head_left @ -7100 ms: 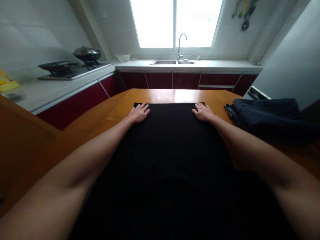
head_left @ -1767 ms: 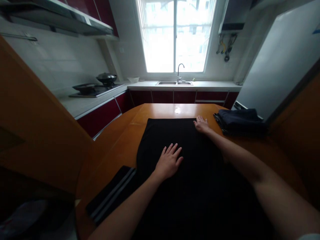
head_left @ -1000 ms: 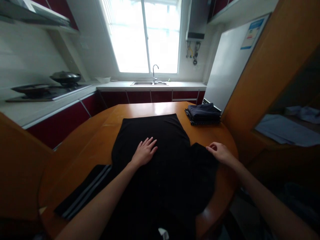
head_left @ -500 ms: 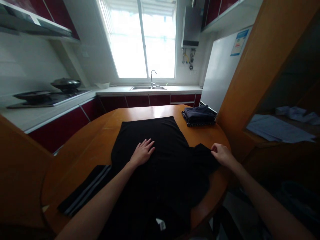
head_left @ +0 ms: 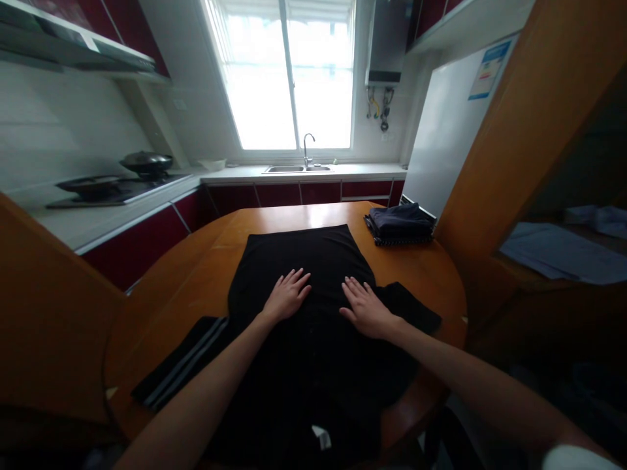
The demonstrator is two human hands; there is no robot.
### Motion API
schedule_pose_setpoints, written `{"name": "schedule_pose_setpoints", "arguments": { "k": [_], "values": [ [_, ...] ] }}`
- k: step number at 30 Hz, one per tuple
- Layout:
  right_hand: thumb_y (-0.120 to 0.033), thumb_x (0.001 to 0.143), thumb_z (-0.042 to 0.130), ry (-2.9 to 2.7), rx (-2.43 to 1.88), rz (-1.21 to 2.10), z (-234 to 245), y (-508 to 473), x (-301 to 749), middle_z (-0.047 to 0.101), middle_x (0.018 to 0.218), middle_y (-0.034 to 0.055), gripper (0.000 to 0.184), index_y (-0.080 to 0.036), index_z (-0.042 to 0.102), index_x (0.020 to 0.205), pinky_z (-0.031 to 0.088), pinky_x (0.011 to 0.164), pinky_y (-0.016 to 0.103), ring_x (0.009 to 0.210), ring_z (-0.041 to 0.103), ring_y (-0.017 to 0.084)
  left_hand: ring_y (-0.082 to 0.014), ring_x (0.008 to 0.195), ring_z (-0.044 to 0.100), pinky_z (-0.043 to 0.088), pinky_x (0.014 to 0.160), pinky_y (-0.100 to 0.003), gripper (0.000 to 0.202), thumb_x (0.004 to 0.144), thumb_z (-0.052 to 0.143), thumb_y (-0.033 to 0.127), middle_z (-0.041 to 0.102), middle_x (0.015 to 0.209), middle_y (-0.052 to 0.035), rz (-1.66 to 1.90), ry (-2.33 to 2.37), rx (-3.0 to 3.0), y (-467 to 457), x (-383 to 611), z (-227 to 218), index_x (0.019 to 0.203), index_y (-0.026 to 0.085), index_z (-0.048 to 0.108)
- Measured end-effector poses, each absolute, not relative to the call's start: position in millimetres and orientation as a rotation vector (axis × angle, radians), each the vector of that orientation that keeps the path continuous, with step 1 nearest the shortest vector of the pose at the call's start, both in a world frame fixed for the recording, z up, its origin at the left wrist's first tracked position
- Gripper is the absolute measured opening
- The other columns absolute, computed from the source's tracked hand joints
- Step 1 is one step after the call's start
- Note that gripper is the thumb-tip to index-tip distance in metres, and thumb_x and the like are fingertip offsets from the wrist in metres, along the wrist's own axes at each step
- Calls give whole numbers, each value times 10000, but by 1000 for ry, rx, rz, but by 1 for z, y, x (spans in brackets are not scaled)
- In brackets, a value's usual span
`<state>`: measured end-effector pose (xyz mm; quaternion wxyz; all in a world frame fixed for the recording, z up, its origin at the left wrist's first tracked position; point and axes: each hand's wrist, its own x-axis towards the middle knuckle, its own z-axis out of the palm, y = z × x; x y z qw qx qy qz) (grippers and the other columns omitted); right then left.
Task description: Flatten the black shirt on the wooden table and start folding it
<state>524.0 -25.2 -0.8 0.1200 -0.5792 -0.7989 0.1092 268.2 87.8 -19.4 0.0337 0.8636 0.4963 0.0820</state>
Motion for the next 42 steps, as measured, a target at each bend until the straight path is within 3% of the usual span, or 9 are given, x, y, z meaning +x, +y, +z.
{"name": "schedule_pose_setpoints", "arguments": {
  "k": [3,6,9,14,17,21,23,31,42],
  "values": [
    [-611,954,366,-2410,-1790,601,7,-15,518,92,1652,180,846,-70,215,1586,109,1223,504,1535,64,306,-273,1512,228,217,1203,-508,557,1033,300,520,306,1624,-43,248,1524,2642,87,268,-19,1518,272,414],
    [-680,943,304,-2417,-1805,786,22,9,526,93,1649,202,934,-13,163,1582,133,1224,455,1536,75,289,-271,1514,224,216,1204,-511,553,1029,315,524,302,1625,-33,254,1528,2629,87,268,-20,1516,282,419],
    [-646,965,275,-2355,-1801,611,25,46,534,57,1663,160,875,-48,150,1591,81,1230,433,1541,23,251,-268,1517,214,204,1210,-509,552,1026,326,524,300,1626,-27,260,1530,2623,88,268,-20,1518,290,415],
    [-596,996,255,-2266,-1999,385,-11,92,546,33,1668,153,803,-67,153,1592,3,1223,477,1542,-2,244,-266,1516,216,209,1212,-508,550,1025,332,524,286,1630,-19,241,1532,2604,85,268,-18,1522,302,404],
    [-579,1002,278,-2254,-1988,333,-23,109,555,157,1658,155,752,-92,254,1574,77,1221,492,1536,104,258,-260,1517,216,207,1215,-503,540,1026,340,517,290,1629,-13,249,1532,2605,83,268,-17,1520,308,408],
    [-386,1019,360,-2096,-2016,75,-5,154,571,523,1464,171,511,-117,516,1424,327,1123,335,1358,468,238,-257,1516,216,204,1219,-503,531,1028,344,514,297,1627,-12,274,1534,2599,82,269,-18,1515,313,415],
    [-308,1021,348,-2035,-2063,2,8,186,577,588,1374,176,444,-119,582,1348,380,1062,309,1271,540,237,-256,1516,218,209,1218,-506,527,1030,344,512,305,1623,-15,284,1534,2599,81,268,-17,1513,314,418],
    [-288,940,584,-2121,-2168,-49,17,285,581,688,1202,172,276,-143,715,1135,457,949,306,1117,637,243,-258,1510,237,222,1218,-513,530,1035,335,522,302,1625,-14,281,1521,2605,79,265,-16,1520,317,404],
    [-140,906,507,-2152,-2258,-213,5,320,587,693,1134,252,306,-67,716,1119,492,892,366,1065,670,306,-253,1520,206,198,1227,-513,528,1037,334,519,279,1636,-12,315,1509,2587,75,267,-15,1526,327,385]
  ]
}}
